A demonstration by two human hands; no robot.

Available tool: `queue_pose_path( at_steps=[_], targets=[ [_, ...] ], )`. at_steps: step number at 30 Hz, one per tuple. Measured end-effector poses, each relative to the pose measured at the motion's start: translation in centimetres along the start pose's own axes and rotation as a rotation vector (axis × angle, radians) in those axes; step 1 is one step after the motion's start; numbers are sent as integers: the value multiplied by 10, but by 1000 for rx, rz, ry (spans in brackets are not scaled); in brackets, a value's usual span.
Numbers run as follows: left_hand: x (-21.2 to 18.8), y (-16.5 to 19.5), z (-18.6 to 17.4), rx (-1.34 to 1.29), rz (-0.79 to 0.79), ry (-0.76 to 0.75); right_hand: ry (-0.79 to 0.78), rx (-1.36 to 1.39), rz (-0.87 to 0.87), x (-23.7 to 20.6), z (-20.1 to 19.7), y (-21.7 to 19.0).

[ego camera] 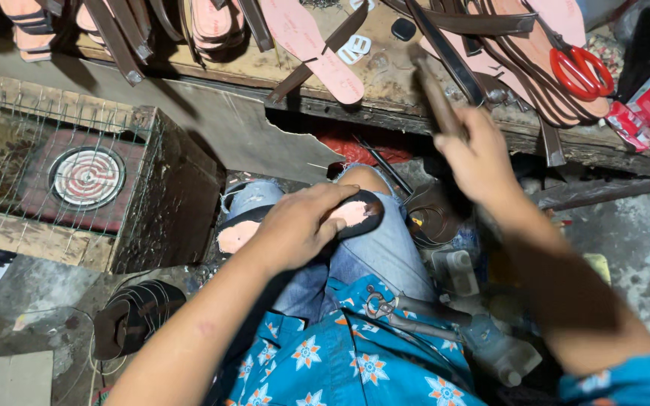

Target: The person sits with a shoe on their lap and uses pincers to pull and tuck the dark upper material over the insole edge, then taps and presses the folded edge with a hammer to set it. They turn the shoe over, work the toe area, and handle the lasted shoe and a sole piece on the workbench.

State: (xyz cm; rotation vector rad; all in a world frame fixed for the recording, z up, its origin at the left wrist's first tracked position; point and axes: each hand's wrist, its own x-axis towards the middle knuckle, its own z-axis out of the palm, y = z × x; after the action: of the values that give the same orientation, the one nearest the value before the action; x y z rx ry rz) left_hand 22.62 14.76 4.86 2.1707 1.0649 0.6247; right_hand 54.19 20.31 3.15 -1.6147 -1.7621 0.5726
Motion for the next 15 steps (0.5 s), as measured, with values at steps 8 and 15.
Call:
queue_pose_path(
  at_steps=[8,15],
  targets=[
    [-14,6,21,301,16,144,-333,397,451,-116,-12,-34],
    [-14,3,28,292,28,195,-332,-789,-611,-135,-7,-48]
  ],
)
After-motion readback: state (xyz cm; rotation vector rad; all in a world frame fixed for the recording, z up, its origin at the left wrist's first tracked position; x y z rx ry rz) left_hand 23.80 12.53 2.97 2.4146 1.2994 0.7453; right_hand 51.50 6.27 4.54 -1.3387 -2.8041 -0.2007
